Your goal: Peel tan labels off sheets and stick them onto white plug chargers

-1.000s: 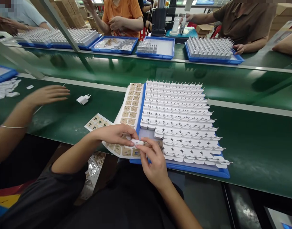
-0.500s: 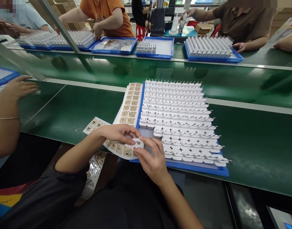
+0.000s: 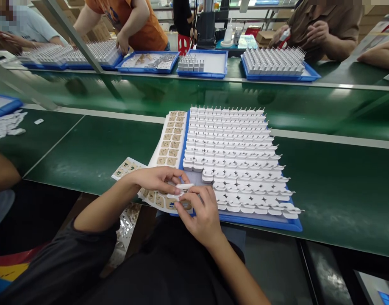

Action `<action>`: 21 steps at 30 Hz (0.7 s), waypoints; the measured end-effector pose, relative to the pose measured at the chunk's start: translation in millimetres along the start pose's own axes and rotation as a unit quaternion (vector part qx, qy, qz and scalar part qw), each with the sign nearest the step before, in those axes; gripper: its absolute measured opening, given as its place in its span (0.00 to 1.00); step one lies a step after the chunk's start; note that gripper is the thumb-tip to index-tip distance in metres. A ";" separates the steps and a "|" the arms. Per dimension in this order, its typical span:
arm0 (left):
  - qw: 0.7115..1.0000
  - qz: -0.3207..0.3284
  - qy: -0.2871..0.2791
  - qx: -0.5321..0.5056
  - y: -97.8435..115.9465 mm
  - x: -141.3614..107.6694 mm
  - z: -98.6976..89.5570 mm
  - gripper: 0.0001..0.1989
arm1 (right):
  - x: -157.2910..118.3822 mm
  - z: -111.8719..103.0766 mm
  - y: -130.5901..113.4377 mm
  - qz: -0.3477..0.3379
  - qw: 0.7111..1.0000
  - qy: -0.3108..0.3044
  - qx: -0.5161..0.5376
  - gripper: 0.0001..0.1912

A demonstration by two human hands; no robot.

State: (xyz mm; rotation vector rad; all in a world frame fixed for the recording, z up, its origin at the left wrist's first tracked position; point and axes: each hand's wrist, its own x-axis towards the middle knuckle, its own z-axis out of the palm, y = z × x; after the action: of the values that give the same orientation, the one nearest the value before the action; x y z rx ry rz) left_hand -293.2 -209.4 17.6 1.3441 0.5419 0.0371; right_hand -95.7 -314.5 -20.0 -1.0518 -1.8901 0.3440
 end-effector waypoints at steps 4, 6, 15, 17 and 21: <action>1.000 0.011 0.005 0.018 -0.6 -0.3 0.3 0.17 | 1.2 -2.8 -1.8 0.015 1.000 -0.011 0.022 0.08; 1.000 0.009 0.006 0.017 -0.4 -0.2 -0.4 0.16 | 1.3 -5.1 -1.2 0.013 0.999 -0.018 0.034 0.09; 1.000 -0.003 -0.005 -0.004 -1.3 -0.8 -3.9 0.18 | 2.0 -10.7 7.3 -0.025 0.998 -0.037 0.053 0.14; 1.000 -0.003 -0.009 -0.011 -1.8 -1.3 -4.7 0.18 | 1.9 -11.0 8.3 -0.031 0.997 -0.032 0.058 0.15; 1.000 0.007 -0.013 -0.017 -3.4 -2.1 -6.6 0.17 | 1.5 -12.7 8.4 -0.042 0.996 -0.035 0.066 0.17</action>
State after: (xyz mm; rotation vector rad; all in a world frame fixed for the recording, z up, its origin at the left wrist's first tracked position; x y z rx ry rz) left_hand -298.6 -204.9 14.4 1.3144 0.5091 0.0396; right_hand -81.2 -310.6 -17.3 -0.8801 -1.9386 0.4552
